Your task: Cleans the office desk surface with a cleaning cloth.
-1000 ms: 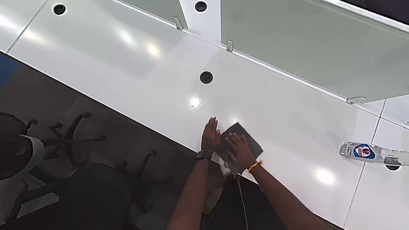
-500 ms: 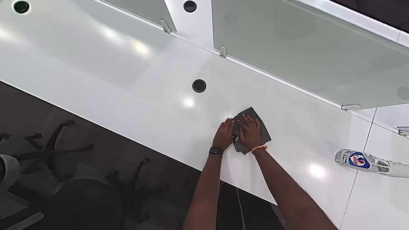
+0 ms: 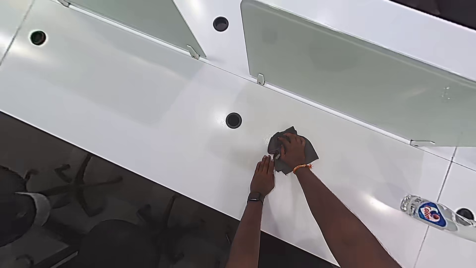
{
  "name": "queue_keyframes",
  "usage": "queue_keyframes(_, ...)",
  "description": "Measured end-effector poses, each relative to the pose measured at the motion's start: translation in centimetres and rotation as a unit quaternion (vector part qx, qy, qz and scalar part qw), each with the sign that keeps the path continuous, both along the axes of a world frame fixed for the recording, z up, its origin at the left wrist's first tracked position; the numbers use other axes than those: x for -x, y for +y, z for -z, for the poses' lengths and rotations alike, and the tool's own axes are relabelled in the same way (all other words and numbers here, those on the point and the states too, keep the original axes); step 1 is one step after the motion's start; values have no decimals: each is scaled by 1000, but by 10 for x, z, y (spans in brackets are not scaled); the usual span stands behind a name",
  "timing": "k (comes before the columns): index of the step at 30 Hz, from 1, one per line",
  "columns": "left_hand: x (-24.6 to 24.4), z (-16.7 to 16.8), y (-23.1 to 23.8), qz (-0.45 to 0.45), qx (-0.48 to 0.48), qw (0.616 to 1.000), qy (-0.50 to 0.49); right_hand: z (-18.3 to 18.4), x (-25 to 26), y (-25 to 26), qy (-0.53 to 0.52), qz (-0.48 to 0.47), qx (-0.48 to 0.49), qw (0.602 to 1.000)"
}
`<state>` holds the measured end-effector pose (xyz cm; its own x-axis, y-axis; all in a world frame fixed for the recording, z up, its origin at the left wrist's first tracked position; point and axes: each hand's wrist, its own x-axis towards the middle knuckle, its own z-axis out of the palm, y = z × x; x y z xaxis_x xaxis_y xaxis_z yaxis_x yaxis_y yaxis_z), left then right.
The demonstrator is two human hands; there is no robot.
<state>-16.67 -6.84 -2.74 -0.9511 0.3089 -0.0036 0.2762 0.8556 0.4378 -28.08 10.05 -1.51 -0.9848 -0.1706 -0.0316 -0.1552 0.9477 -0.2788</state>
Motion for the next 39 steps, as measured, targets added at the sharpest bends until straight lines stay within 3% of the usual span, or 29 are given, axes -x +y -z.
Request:
queue_keyframes(12, 1, 3, -3, 4, 10, 1000, -6, 2, 112, -18, 33, 58, 17, 998)
queue_keyframes(22, 0, 6, -4, -5, 6, 1000, 4, 4, 124, -8, 19, 5, 79, 997)
queue_keyframes(25, 1, 6, -3, -6, 4, 1000, 2, 2, 91, 6, 12, -24, 61, 998)
queue_keyframes(30, 0, 4, -2, -9, 7, 1000, -5, -15, -29, 47, -69, -2, 21, 997)
queue_keyframes(34, 1, 2, -2, -8, 5, 1000, 0, -11, -128, 84, -19, 40, -13, 999)
queue_keyframes(37, -1, 5, -2, -8, -2, 1000, 19, -11, -152, 87, -27, 57, -68, 996)
queue_keyframes(39, 1, 4, -2, -10, -3, 1000, 23, -12, -137, 82, -43, 64, -94, 993)
